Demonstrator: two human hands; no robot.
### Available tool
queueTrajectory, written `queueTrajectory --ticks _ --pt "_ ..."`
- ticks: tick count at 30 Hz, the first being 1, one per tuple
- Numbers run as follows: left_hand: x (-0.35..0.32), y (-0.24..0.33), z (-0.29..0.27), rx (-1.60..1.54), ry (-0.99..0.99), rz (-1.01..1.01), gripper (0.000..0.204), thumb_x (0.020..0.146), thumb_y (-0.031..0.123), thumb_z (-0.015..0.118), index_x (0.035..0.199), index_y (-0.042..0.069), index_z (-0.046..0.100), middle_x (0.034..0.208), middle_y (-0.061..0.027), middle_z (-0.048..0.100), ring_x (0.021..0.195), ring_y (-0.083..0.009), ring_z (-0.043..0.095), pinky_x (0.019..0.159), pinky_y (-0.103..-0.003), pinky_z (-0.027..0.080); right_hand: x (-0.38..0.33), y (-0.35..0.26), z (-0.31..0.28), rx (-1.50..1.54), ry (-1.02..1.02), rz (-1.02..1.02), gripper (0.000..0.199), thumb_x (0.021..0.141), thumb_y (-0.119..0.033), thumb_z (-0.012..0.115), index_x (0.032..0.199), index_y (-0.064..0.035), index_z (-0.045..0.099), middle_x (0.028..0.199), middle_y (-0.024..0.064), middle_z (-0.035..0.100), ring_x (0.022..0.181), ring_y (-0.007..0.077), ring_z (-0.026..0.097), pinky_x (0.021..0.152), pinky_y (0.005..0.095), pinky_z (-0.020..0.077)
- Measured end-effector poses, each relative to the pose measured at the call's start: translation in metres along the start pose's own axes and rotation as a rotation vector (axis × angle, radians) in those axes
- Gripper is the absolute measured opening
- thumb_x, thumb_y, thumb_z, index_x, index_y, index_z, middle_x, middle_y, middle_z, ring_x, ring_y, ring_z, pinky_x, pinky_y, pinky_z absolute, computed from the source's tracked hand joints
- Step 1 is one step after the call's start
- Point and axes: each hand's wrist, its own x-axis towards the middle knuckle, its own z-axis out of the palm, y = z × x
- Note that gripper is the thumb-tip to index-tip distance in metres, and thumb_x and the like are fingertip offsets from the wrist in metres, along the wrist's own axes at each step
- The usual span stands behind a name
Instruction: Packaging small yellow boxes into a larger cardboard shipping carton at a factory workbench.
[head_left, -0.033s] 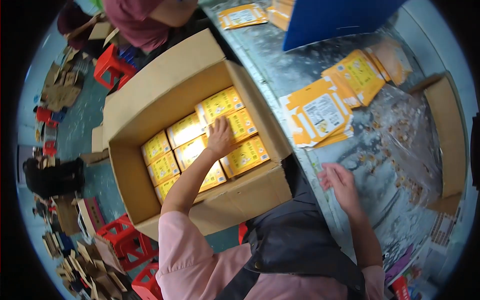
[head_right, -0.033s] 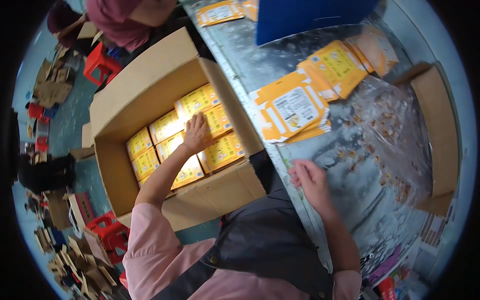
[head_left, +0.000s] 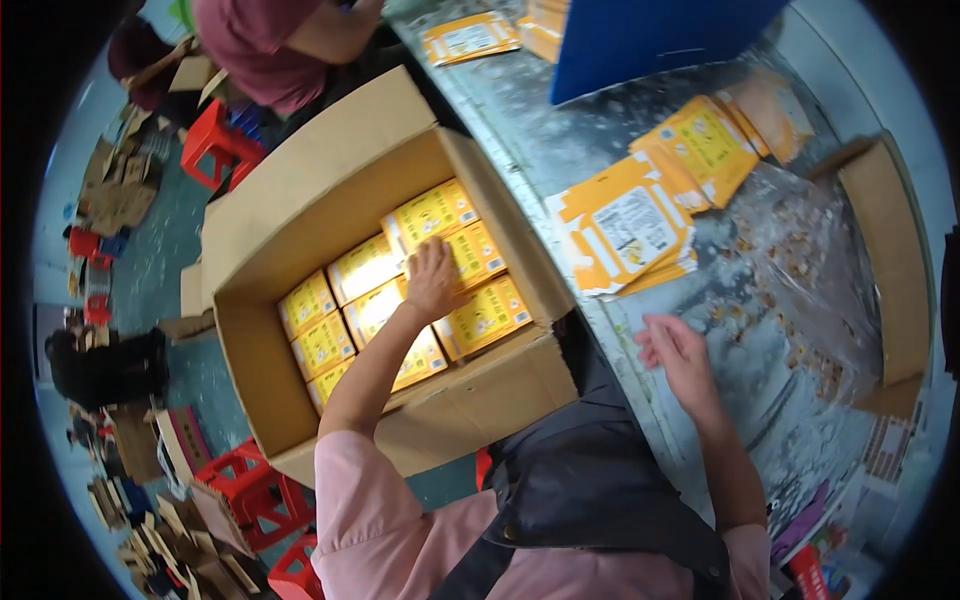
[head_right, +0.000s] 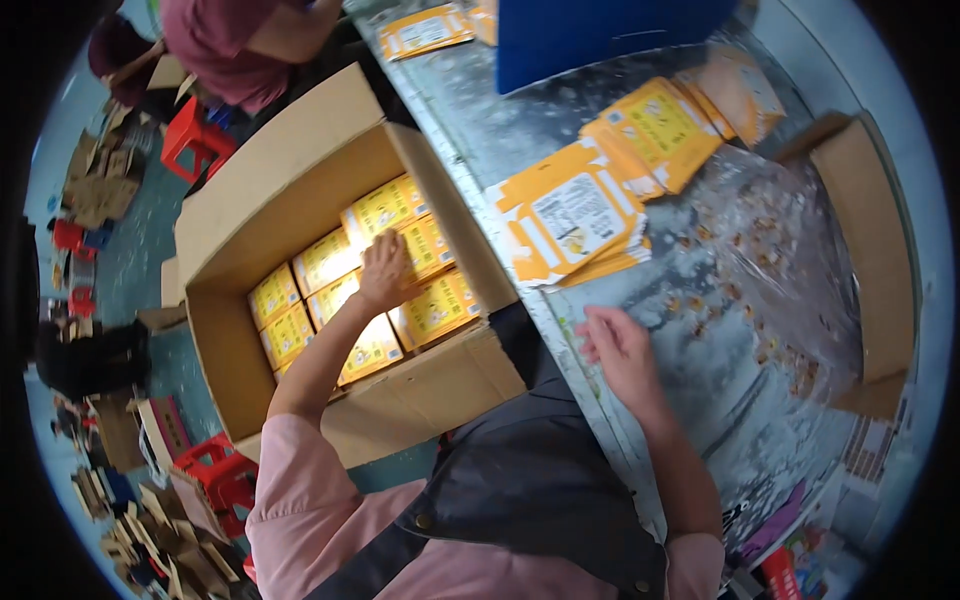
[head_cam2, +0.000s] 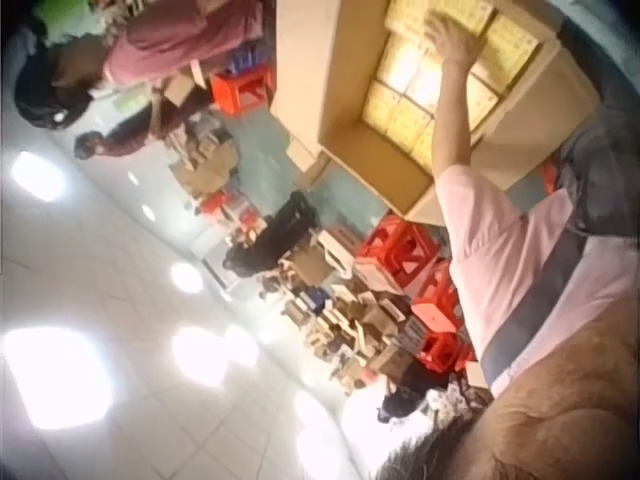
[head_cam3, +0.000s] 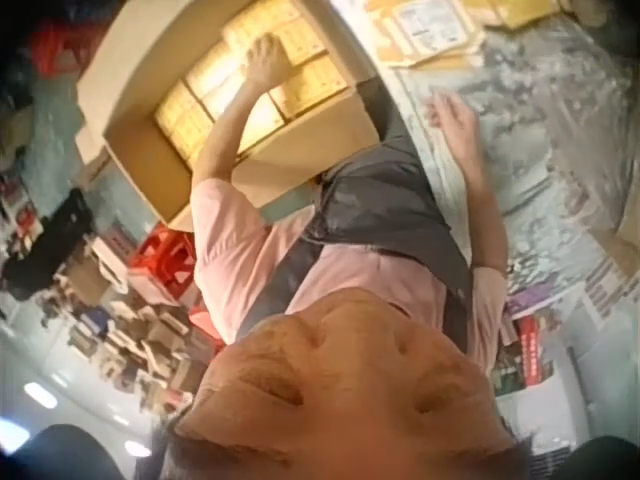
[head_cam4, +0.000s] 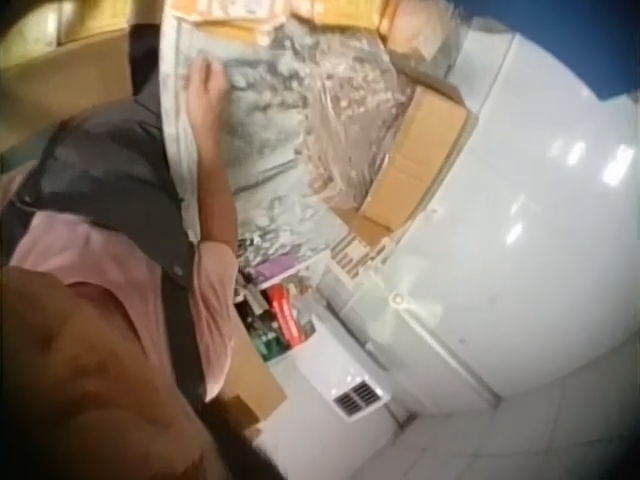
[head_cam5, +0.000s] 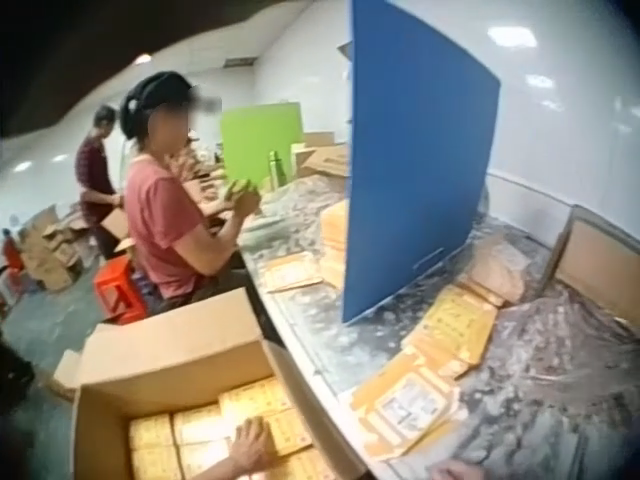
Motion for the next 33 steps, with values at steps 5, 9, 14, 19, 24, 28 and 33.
queueTrajectory --ticks 5,9,14,19,24,28,33 --pt "0.024 0.041 -0.101 -0.278 0.665 0.003 0.058 0.083 0.011 0.069 0.133 -0.005 0.046 0.134 -0.028 0.043 0.123 -0.044 0.042 0.106 -0.053 0.033 0.044 -0.017 -0.019 0.163 0.202 0.028 0.035 0.101 -0.024 0.053 0.121 0.0037 0.057 0.098 0.0118 0.066 0.076 0.0135 0.063 0.068 0.0258 0.0535" --pt "0.056 0.121 -0.162 -0.384 0.743 0.261 0.042 0.082 0.005 0.067 0.121 -0.002 0.055 0.116 -0.0212 0.057 0.112 -0.0388 0.051 0.103 -0.051 0.035 0.065 -0.005 -0.019 0.288 0.192 0.034 0.035 0.1 -0.024 0.055 0.12 0.0042 0.058 0.096 0.0109 0.065 0.079 0.0156 0.064 0.07 0.0281 0.0553" --pt "0.103 0.177 -0.156 -0.425 0.283 0.117 0.039 0.092 0.028 0.059 0.116 -0.003 0.06 0.108 -0.0235 0.063 0.104 -0.0394 0.058 0.099 -0.057 0.037 0.067 -0.012 -0.009 0.385 0.18 0.045 0.029 0.099 -0.021 0.055 0.113 0.0037 0.061 0.095 0.0101 0.066 0.079 0.0158 0.065 0.072 0.0284 0.0563" --pt "0.113 0.191 -0.158 -0.538 0.299 0.106 0.034 0.089 0.023 0.061 0.108 -0.006 0.062 0.106 -0.0241 0.063 0.099 -0.0383 0.06 0.09 -0.046 0.047 0.071 -0.012 -0.008 0.312 0.146 0.023 0.025 0.096 -0.02 0.056 0.106 0.0011 0.064 0.094 0.0073 0.066 0.08 0.0126 0.063 0.07 0.026 0.0541" --pt "0.098 0.206 -0.153 -0.681 0.582 0.099 0.043 0.09 0.023 0.063 0.118 -0.009 0.055 0.089 -0.0246 0.065 0.098 -0.0376 0.06 0.087 -0.044 0.048 0.084 -0.01 0.004 0.287 0.345 -0.038 0.026 0.096 -0.021 0.057 0.11 0.0003 0.062 0.094 0.0044 0.066 0.081 0.0119 0.062 0.071 0.0263 0.0517" --pt "0.06 0.243 -0.184 -0.762 0.686 0.149 0.042 0.093 0.025 0.058 0.116 -0.01 0.053 0.094 -0.0266 0.062 0.095 -0.0405 0.06 0.086 -0.044 0.048 0.073 -0.011 0.0 0.365 0.534 -0.337 0.024 0.098 -0.017 0.054 0.112 0.0021 0.06 0.096 0.0052 0.066 0.086 0.0116 0.061 0.076 0.0279 0.0508" --pt "-0.004 0.274 -0.216 -1.083 0.387 0.009 0.039 0.102 0.033 0.05 0.104 -0.005 0.052 0.082 -0.0155 0.06 0.073 -0.0232 0.06 0.069 -0.037 0.049 0.007 0.006 -0.03 0.253 0.299 -0.485 0.021 0.101 -0.017 0.049 0.109 0.0018 0.056 0.101 0.0064 0.065 0.09 0.0099 0.058 0.08 0.0296 0.0486"
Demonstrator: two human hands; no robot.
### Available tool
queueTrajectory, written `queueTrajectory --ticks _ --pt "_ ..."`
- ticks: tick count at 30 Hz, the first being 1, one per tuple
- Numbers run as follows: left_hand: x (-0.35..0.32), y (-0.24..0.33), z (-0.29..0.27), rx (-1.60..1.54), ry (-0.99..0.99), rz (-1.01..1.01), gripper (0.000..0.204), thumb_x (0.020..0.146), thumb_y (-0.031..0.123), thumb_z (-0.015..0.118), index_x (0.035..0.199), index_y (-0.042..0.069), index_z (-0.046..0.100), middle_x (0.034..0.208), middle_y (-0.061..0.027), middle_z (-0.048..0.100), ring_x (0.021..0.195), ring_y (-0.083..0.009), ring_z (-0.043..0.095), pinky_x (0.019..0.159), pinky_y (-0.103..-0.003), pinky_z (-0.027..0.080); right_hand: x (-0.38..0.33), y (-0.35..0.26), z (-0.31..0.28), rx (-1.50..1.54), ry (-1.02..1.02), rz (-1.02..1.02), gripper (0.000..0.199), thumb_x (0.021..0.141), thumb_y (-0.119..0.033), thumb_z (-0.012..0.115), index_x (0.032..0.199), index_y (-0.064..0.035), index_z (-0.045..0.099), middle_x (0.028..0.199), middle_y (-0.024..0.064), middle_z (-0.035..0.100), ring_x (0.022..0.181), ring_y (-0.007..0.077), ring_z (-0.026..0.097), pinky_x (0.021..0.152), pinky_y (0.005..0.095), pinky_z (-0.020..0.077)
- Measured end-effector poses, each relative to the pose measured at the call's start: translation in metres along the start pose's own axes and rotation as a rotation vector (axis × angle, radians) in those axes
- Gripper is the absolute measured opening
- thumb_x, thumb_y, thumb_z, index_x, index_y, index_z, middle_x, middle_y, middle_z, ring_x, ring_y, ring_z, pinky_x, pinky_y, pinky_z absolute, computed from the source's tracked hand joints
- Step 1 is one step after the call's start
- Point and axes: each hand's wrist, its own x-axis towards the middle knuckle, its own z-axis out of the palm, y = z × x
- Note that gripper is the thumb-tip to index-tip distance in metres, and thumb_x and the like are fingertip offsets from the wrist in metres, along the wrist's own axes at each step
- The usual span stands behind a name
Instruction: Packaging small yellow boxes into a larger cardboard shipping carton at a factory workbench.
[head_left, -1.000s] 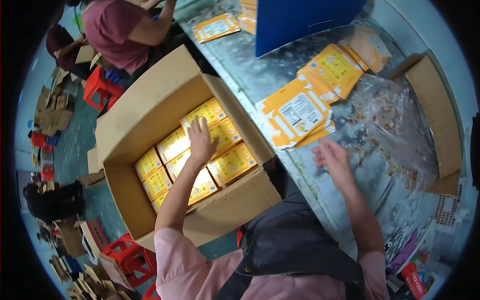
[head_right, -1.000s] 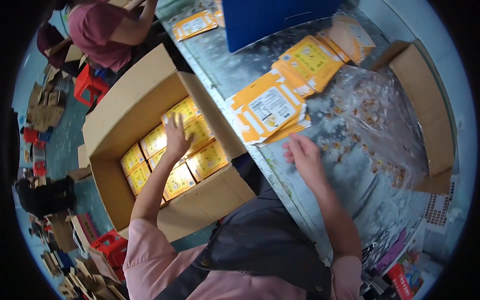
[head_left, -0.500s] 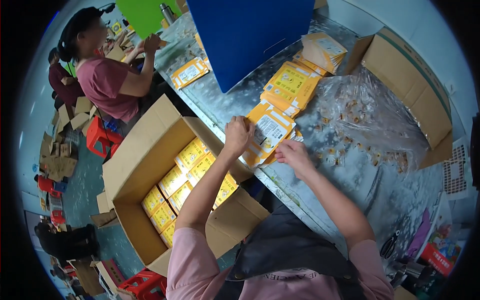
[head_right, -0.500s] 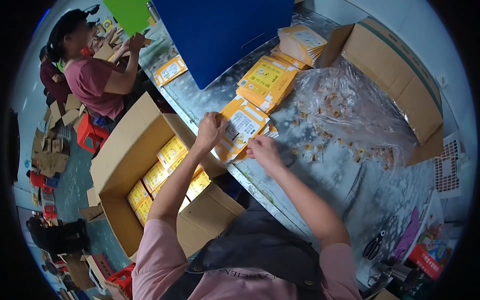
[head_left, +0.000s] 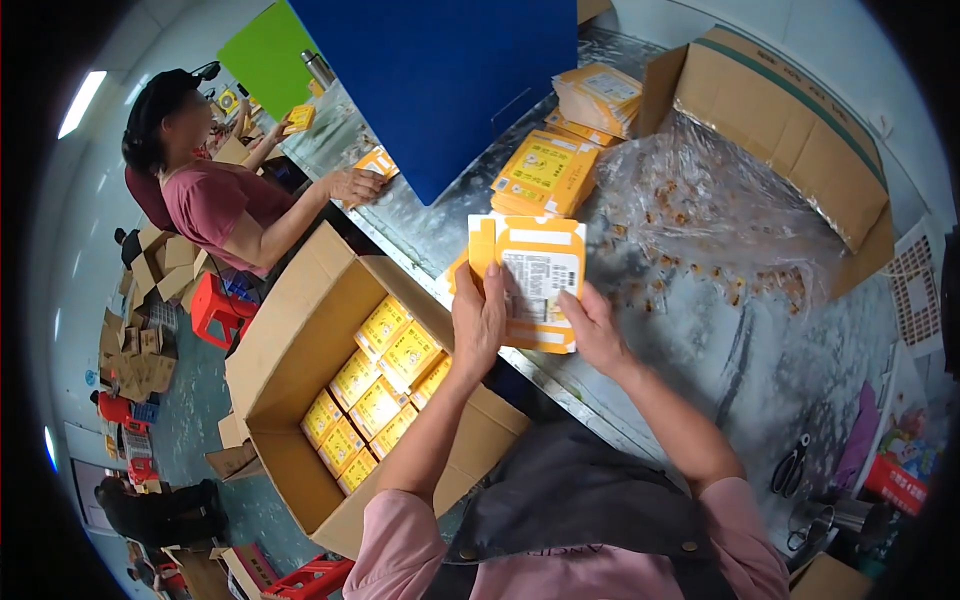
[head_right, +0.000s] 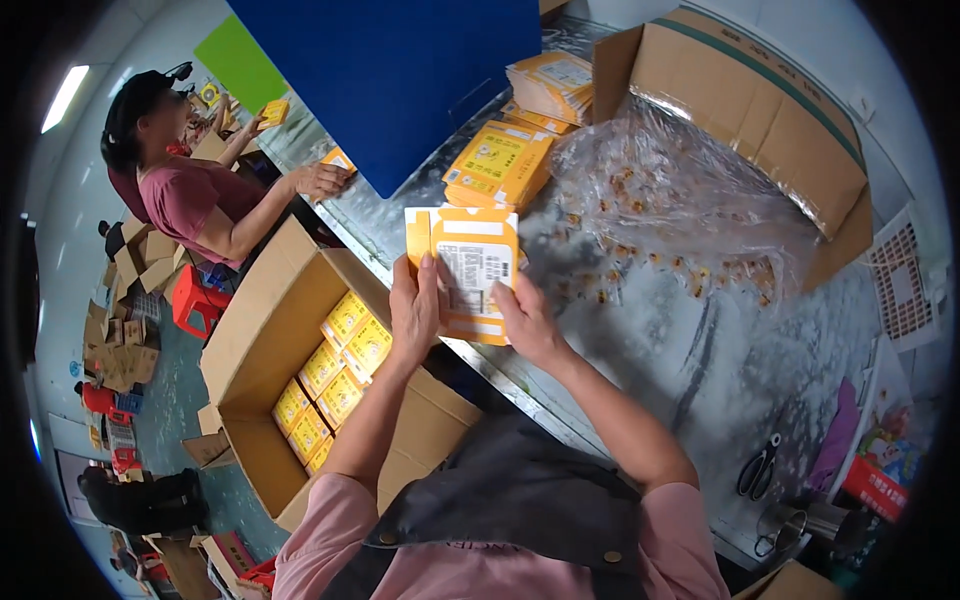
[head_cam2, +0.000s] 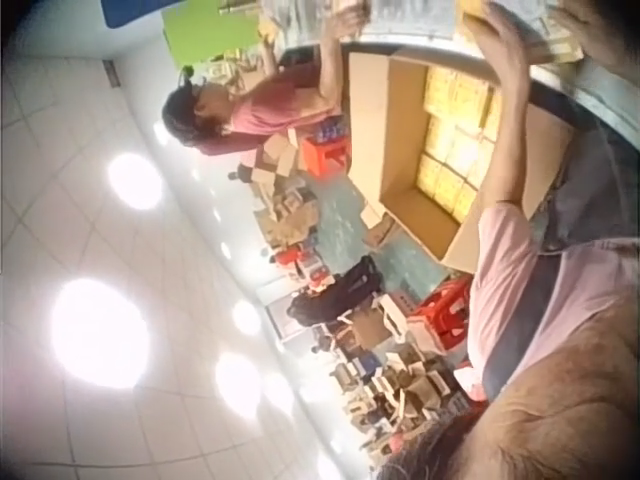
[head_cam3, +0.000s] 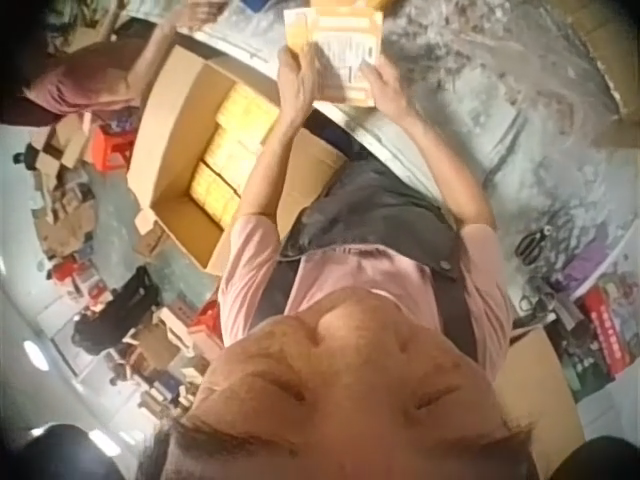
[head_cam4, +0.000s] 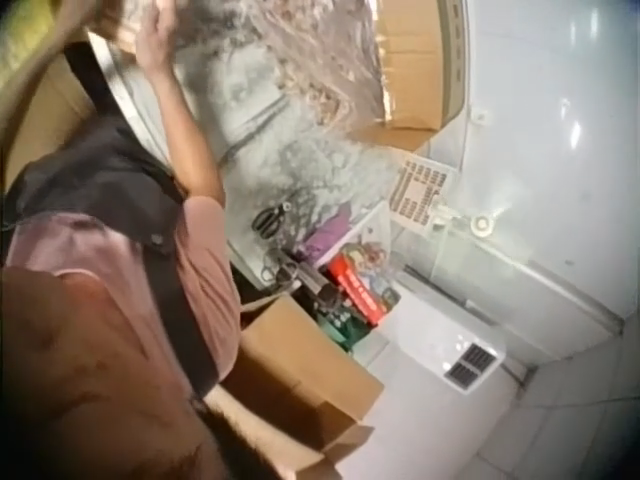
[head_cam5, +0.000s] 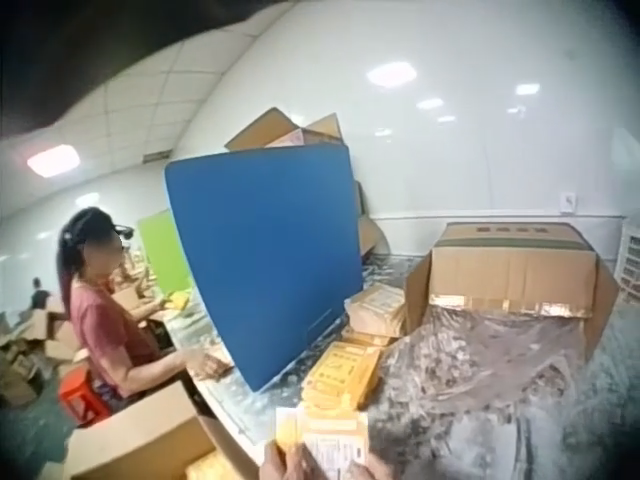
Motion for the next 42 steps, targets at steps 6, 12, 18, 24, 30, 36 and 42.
queueTrajectory --ticks 6,12,18,24,30,36,42 --pt "-0.079 0.005 0.058 -0.334 0.022 0.089 0.031 0.105 0.027 0.046 0.116 -0.002 0.047 0.103 -0.0096 0.057 0.093 -0.0102 0.051 0.082 -0.027 0.043 -0.061 -0.01 -0.044 0.073 0.112 -0.007 0.022 0.103 -0.021 0.051 0.109 -0.0007 0.053 0.101 0.0014 0.062 0.089 0.0054 0.053 0.08 0.0259 0.0468" --pt "-0.113 -0.01 0.097 -0.108 -0.152 0.013 0.033 0.105 0.029 0.045 0.114 -0.003 0.048 0.094 -0.0052 0.056 0.082 -0.0088 0.05 0.073 -0.026 0.045 -0.112 -0.004 -0.071 0.018 0.198 0.073 0.023 0.103 -0.021 0.051 0.116 -0.0023 0.051 0.102 0.002 0.062 0.091 0.0056 0.054 0.08 0.0252 0.0466" --pt "-0.122 0.002 0.121 -0.25 -0.124 -0.022 0.031 0.105 0.03 0.045 0.086 0.005 0.046 0.068 0.0048 0.044 0.061 -0.0029 0.035 0.052 -0.021 0.031 -0.133 0.0 -0.105 0.132 0.234 0.113 0.025 0.104 -0.021 0.048 0.119 -0.0011 0.05 0.108 0.0045 0.063 0.099 0.0077 0.057 0.085 0.0262 0.0475" --pt "-0.131 -0.004 0.125 -0.262 -0.207 -0.12 0.029 0.105 0.03 0.047 0.093 0.003 0.048 0.074 0.0014 0.05 0.067 -0.0051 0.042 0.057 -0.023 0.038 -0.135 -0.001 -0.107 0.198 0.27 0.055 0.026 0.102 -0.02 0.054 0.119 -0.0007 0.051 0.105 0.0037 0.063 0.094 0.0084 0.058 0.082 0.0261 0.0479" --pt "-0.14 0.013 0.124 -0.023 -0.245 0.037 0.046 0.096 0.04 0.06 0.113 0.0 0.045 0.086 -0.0222 0.067 0.077 -0.0357 0.068 0.067 -0.042 0.051 -0.131 0.002 -0.109 0.086 0.262 0.066 0.031 0.097 -0.022 0.063 0.117 -0.001 0.052 0.104 0.0047 0.064 0.091 0.0085 0.058 0.079 0.0259 0.049" --pt "-0.138 0.019 0.12 -0.119 -0.38 0.091 0.05 0.099 0.036 0.056 0.13 -0.001 0.044 0.094 -0.0223 0.066 0.086 -0.0338 0.068 0.075 -0.039 0.052 -0.132 0.006 -0.114 0.24 0.217 0.166 0.045 0.102 -0.031 0.052 0.134 -0.0008 0.045 0.123 0.0122 0.059 0.111 0.0137 0.054 0.095 0.0316 0.0451" --pt "-0.144 0.029 0.116 -0.11 -0.359 0.153 0.044 0.105 0.024 0.043 0.141 0.0 0.037 0.124 -0.02 0.058 0.111 -0.0236 0.058 0.093 -0.035 0.046 -0.131 0.0 -0.11 0.079 0.292 -0.082 0.059 0.107 -0.032 0.028 0.155 -0.0044 0.009 0.155 0.0165 0.024 0.139 0.0208 0.029 0.114 0.0349 0.0241"
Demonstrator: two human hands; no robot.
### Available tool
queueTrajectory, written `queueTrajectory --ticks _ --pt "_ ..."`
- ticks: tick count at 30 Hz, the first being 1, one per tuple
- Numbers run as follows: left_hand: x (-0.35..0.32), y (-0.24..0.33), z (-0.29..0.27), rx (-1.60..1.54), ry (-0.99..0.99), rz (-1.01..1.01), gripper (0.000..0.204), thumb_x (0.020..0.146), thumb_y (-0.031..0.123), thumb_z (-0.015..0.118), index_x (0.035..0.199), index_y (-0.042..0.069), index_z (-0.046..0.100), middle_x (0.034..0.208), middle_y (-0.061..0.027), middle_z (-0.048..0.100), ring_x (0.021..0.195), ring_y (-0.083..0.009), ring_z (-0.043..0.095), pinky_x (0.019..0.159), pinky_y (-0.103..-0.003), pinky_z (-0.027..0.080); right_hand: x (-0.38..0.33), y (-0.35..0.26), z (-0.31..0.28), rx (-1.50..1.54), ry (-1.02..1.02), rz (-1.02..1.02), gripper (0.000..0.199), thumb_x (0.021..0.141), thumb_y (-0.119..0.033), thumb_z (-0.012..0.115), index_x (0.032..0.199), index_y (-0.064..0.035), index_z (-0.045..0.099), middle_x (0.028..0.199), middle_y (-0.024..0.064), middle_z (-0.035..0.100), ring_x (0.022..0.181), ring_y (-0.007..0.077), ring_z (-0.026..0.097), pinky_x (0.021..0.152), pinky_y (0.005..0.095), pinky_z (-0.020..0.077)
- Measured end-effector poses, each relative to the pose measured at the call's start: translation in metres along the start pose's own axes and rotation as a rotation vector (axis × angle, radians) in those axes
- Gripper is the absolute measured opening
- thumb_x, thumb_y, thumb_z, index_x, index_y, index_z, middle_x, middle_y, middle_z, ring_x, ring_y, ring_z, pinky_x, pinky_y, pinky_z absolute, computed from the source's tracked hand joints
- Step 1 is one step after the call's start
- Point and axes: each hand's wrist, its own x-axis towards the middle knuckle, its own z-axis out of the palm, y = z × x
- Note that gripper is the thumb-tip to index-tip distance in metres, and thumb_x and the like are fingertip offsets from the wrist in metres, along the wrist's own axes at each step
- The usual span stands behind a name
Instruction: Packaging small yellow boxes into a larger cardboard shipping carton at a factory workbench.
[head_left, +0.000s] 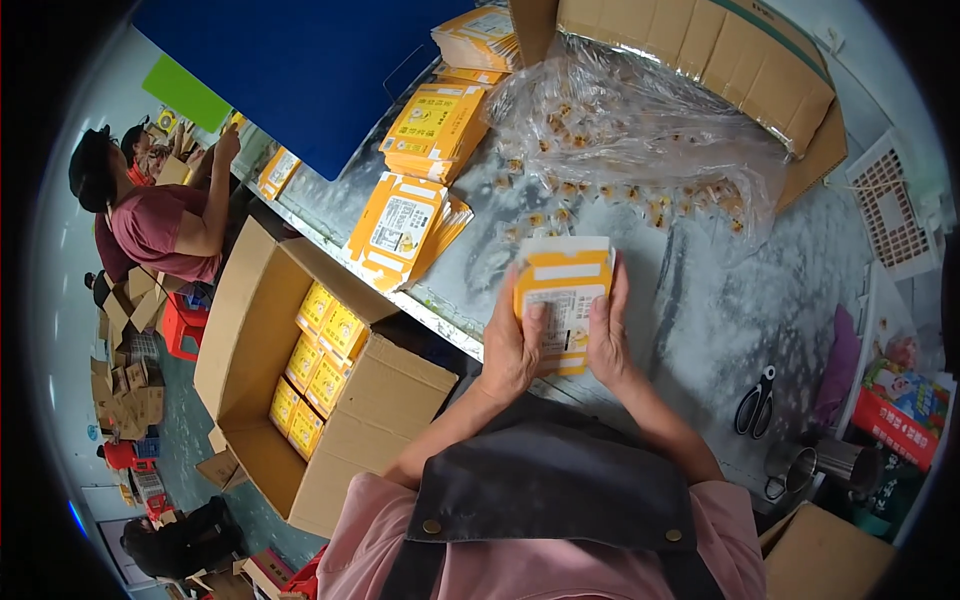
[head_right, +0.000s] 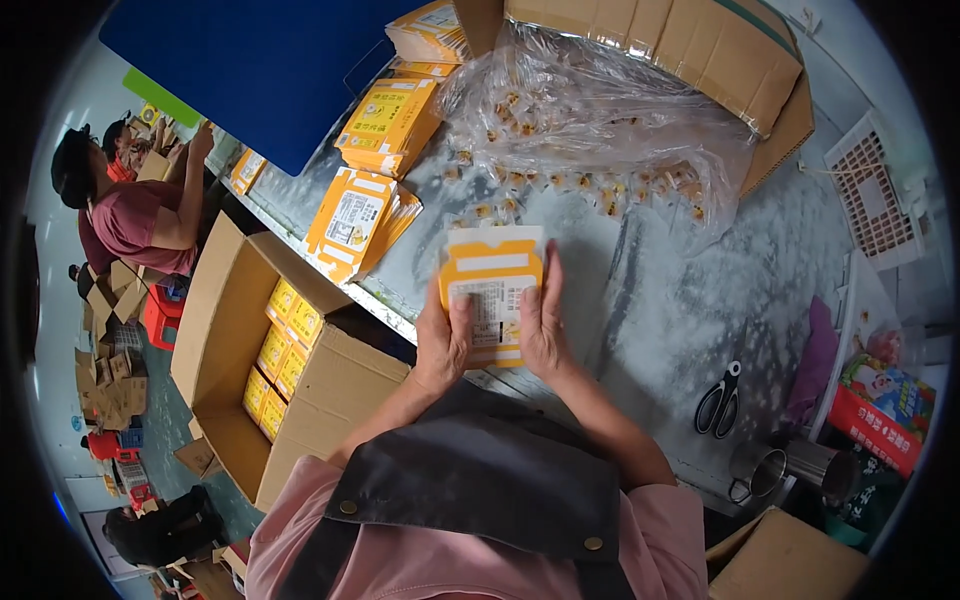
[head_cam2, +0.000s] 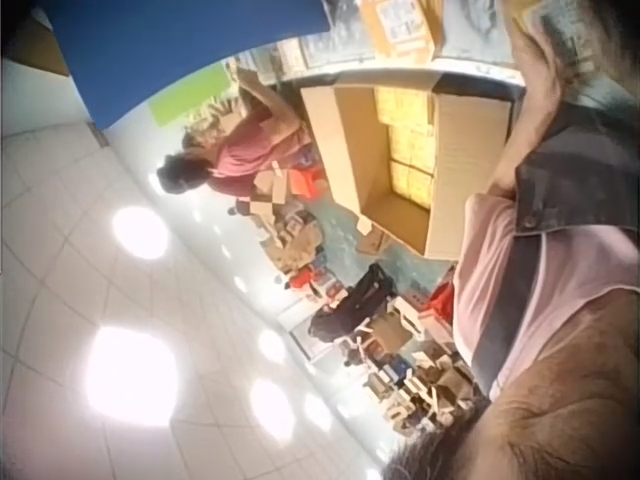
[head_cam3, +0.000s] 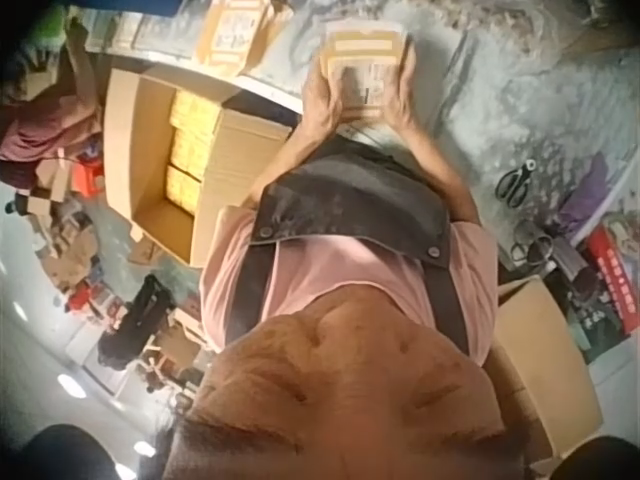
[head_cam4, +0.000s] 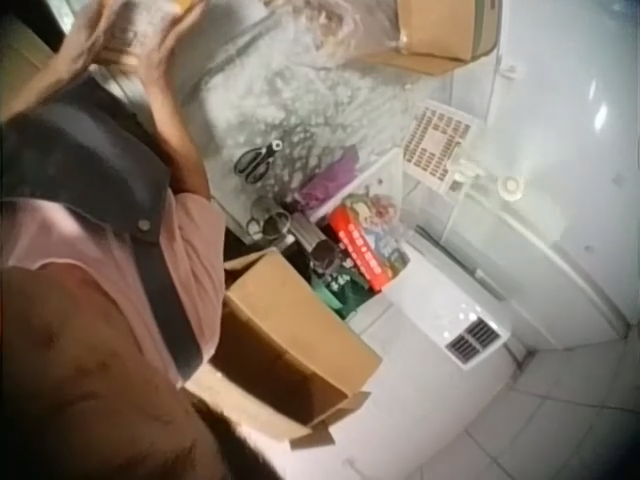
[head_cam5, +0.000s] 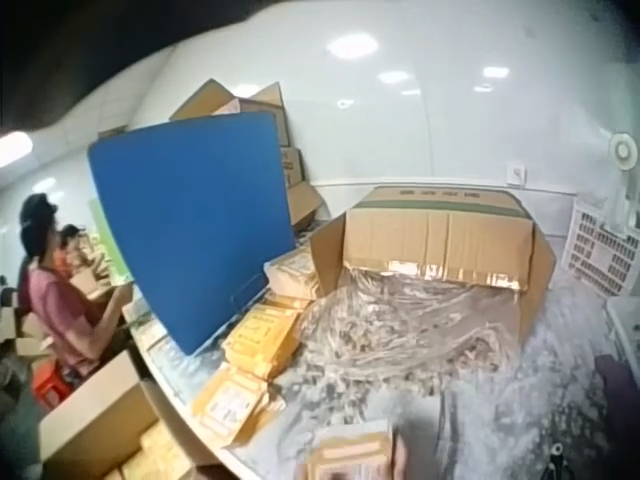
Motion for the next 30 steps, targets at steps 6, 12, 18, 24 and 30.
queueTrajectory --ticks 6,12,18,24,30 --pt "0.001 -0.008 0.001 -0.126 0.061 0.114 0.048 0.105 0.018 0.038 0.147 0.0 0.022 0.134 -0.0165 0.05 0.117 -0.021 0.052 0.1 -0.03 0.04 0.011 -0.02 0.0 -0.108 -0.076 -0.043 0.054 0.107 -0.035 0.028 0.15 -0.0018 0.024 0.143 0.0137 0.042 0.13 0.0194 0.042 0.108 0.0322 0.0326" --pt "-0.001 -0.012 0.0 -0.075 0.086 0.018 0.032 0.104 0.021 0.044 0.131 0.004 0.044 0.098 -0.0183 0.065 0.089 -0.0248 0.064 0.078 -0.034 0.05 0.002 -0.029 -0.003 -0.178 0.013 -0.002 0.045 0.108 -0.038 0.029 0.122 -0.0018 0.052 0.105 0.0077 0.064 0.093 0.0114 0.06 0.081 0.0272 0.0477" --pt "-0.003 -0.014 -0.002 -0.207 0.093 -0.04 0.028 0.105 0.023 0.046 0.089 0.0 0.053 0.072 -0.009 0.052 0.065 -0.0138 0.044 0.061 -0.031 0.043 0.0 -0.036 -0.011 -0.268 0.014 -0.034 0.037 0.107 -0.027 0.035 0.105 0.0001 0.059 0.084 0.0046 0.065 0.074 0.0102 0.059 0.068 0.027 0.0482" --pt "0.004 0.001 -0.005 -0.187 0.165 0.055 0.023 0.105 0.022 0.041 0.115 0.002 0.046 0.081 -0.0095 0.057 0.074 -0.0147 0.052 0.068 -0.03 0.045 0.009 -0.039 -0.001 -0.247 0.006 -0.262 0.033 0.099 -0.005 0.043 0.131 0.0026 0.048 0.129 0.0217 0.053 0.113 0.0242 0.056 0.095 0.0328 0.0452" --pt "0.003 0.0 -0.006 -0.25 0.123 0.177 0.031 0.106 0.019 0.038 0.133 0.004 0.033 0.093 -0.0152 0.06 0.081 -0.0194 0.057 0.074 -0.031 0.047 0.021 -0.06 -0.008 -0.595 -0.091 -0.428 0.029 0.094 -0.002 0.051 0.122 0.0026 0.058 0.125 0.0243 0.055 0.11 0.0326 0.06 0.091 0.0375 0.0487"
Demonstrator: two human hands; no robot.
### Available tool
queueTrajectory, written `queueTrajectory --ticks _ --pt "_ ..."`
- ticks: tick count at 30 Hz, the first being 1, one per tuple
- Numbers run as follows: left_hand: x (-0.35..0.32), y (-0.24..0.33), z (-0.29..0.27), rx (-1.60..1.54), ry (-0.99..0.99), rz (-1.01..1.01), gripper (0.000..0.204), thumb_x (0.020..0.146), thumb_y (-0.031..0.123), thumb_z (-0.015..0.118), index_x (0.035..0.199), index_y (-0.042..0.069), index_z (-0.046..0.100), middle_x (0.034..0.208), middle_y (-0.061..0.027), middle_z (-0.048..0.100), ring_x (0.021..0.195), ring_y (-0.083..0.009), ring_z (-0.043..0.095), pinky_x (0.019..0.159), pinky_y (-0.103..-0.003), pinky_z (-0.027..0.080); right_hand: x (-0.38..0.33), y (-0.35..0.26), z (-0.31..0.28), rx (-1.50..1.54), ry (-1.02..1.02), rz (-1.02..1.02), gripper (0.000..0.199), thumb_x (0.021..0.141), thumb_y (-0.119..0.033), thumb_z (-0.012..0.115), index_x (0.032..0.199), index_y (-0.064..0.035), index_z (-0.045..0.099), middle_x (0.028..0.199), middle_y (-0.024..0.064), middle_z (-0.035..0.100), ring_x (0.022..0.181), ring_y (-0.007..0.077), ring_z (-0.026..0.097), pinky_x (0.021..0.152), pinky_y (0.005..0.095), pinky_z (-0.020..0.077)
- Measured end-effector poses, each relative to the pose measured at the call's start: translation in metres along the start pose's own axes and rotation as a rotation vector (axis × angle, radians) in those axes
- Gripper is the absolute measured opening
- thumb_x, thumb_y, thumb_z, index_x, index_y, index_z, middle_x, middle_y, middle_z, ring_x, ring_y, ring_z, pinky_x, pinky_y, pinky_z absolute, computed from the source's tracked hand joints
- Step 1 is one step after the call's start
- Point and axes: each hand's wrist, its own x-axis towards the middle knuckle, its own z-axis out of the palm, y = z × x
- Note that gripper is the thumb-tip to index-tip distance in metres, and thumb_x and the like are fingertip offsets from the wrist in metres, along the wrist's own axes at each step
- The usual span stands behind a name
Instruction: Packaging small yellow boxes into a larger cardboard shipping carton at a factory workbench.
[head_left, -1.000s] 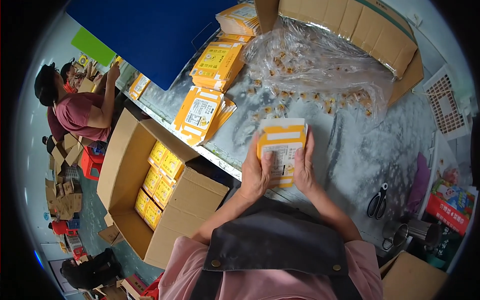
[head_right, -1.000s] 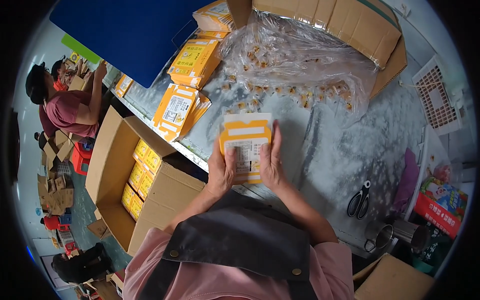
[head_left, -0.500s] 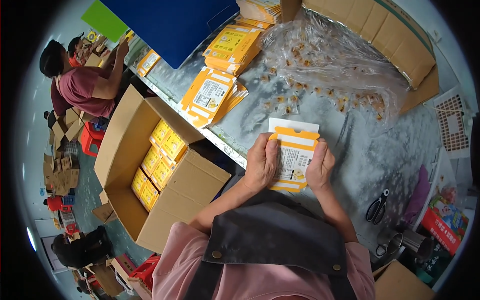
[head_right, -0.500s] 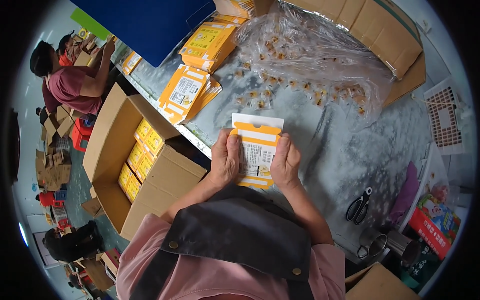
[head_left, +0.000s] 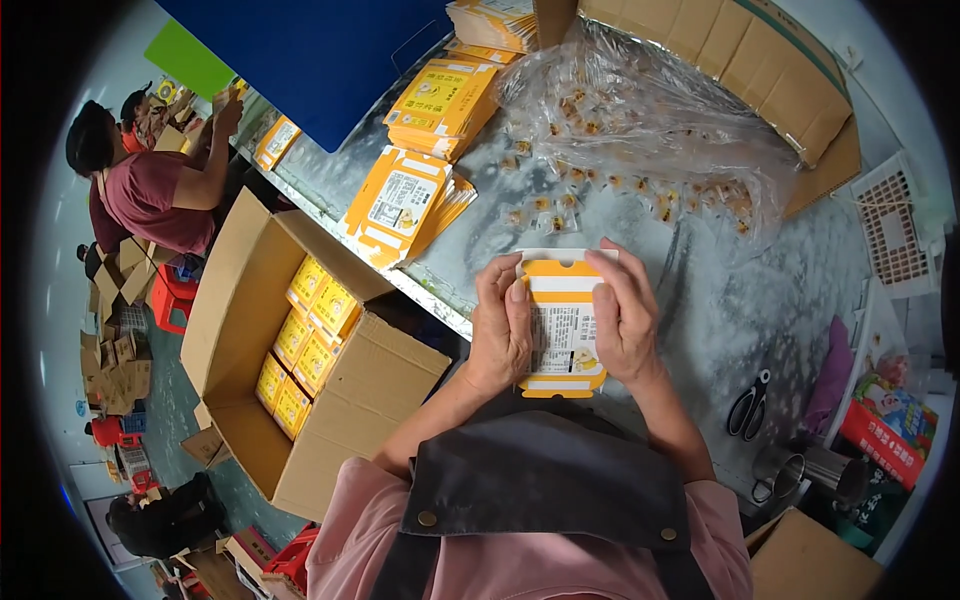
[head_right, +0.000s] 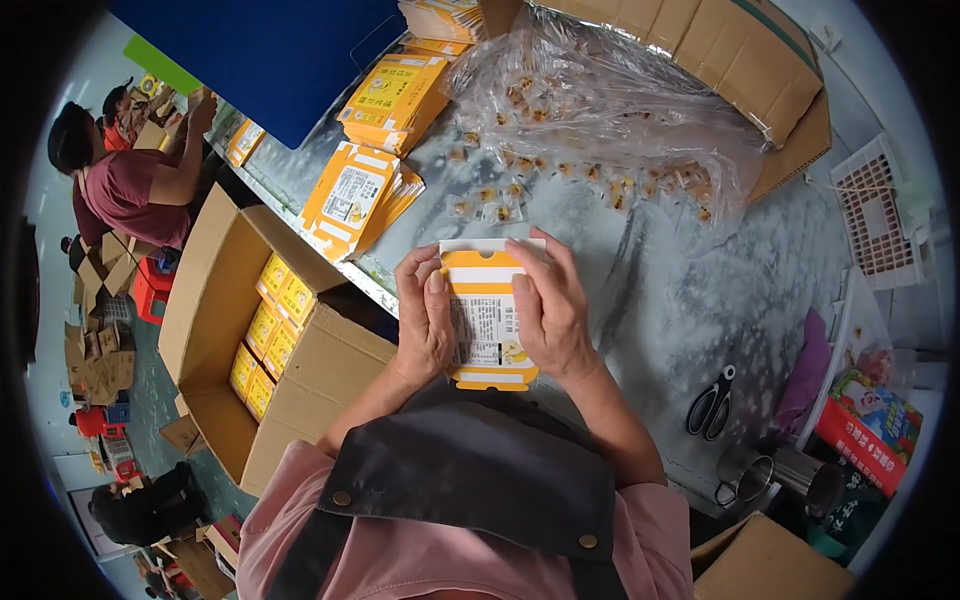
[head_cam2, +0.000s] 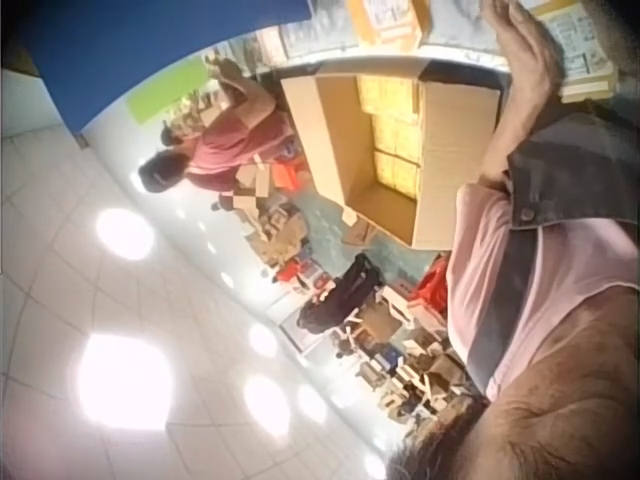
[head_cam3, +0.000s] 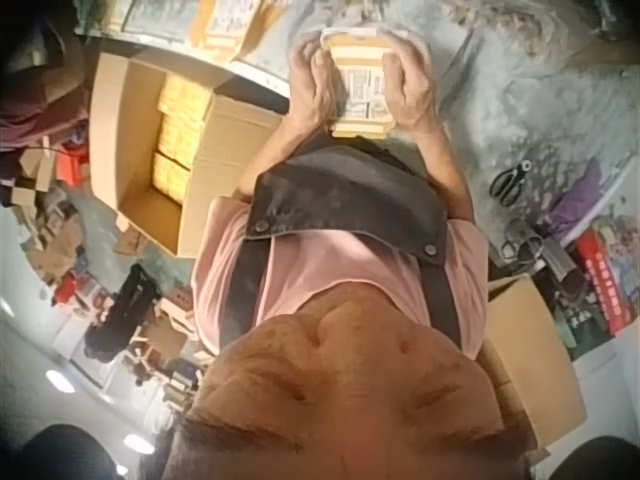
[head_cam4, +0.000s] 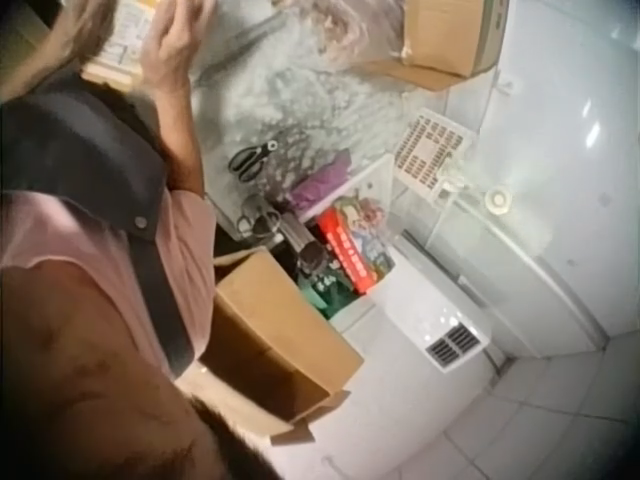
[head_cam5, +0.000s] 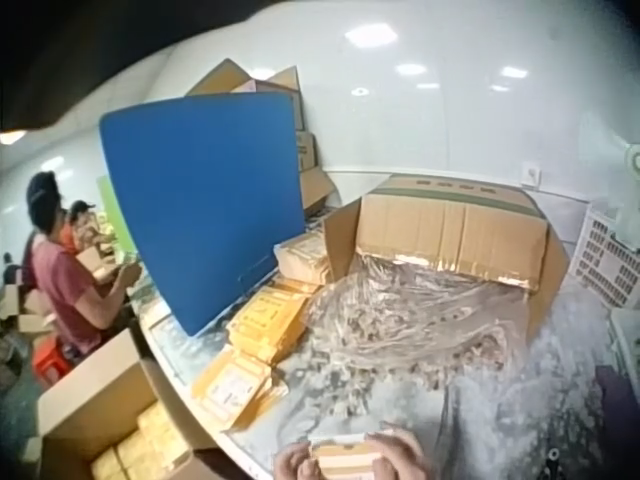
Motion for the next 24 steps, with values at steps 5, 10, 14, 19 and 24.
queueTrajectory --ticks 5,10,14,19,24 --pt "0.005 0.001 -0.01 0.214 -0.134 0.078 0.016 0.104 0.013 0.044 0.105 0.002 0.055 0.084 -0.0136 0.054 0.072 -0.0239 0.054 0.067 -0.034 0.046 -0.002 0.004 0.004 -0.025 0.024 -0.032 0.012 0.092 -0.003 0.059 0.093 0.0068 0.065 0.117 0.0259 0.056 0.075 0.0253 0.066 0.069 0.0333 0.0532" --pt "-0.004 -0.011 -0.011 0.21 -0.117 0.049 0.017 0.099 0.015 0.057 0.091 0.001 0.057 0.08 -0.0116 0.051 0.066 -0.0236 0.052 0.062 -0.035 0.045 -0.004 -0.002 0.005 0.039 0.0 0.093 0.02 0.092 -0.005 0.061 0.077 0.0076 0.058 0.11 0.0227 0.057 0.064 0.0208 0.059 0.06 0.0334 0.0472" --pt "-0.008 0.0 -0.004 0.147 -0.162 -0.044 0.027 0.092 0.015 0.069 0.11 0.002 0.053 0.095 -0.0114 0.057 0.081 -0.0194 0.057 0.073 -0.032 0.047 -0.004 0.008 0.004 0.038 -0.058 0.133 0.026 0.093 -0.007 0.06 0.072 0.0063 0.056 0.103 0.0197 0.058 0.062 0.0215 0.054 0.058 0.0356 0.0434" --pt "-0.01 -0.009 0.003 0.011 -0.054 0.044 0.065 0.086 0.014 0.076 0.136 0.0 0.036 0.119 -0.0188 0.057 0.098 -0.0224 0.061 0.086 -0.032 0.05 -0.009 0.014 0.01 0.15 -0.008 0.176 0.021 0.094 -0.013 0.061 0.104 0.0041 0.055 0.11 0.021 0.06 0.084 0.0239 0.062 0.073 0.0342 0.0493" --pt "-0.009 -0.026 0.007 0.187 0.056 -0.005 0.069 0.097 0.014 0.06 0.149 -0.001 0.017 0.13 -0.0203 0.045 0.119 -0.022 0.048 0.1 -0.033 0.04 -0.025 0.022 0.036 0.266 -0.037 0.345 0.05 0.096 -0.02 0.061 0.133 0.0031 0.039 0.112 0.0202 0.063 0.1 0.0233 0.063 0.086 0.0343 0.05"
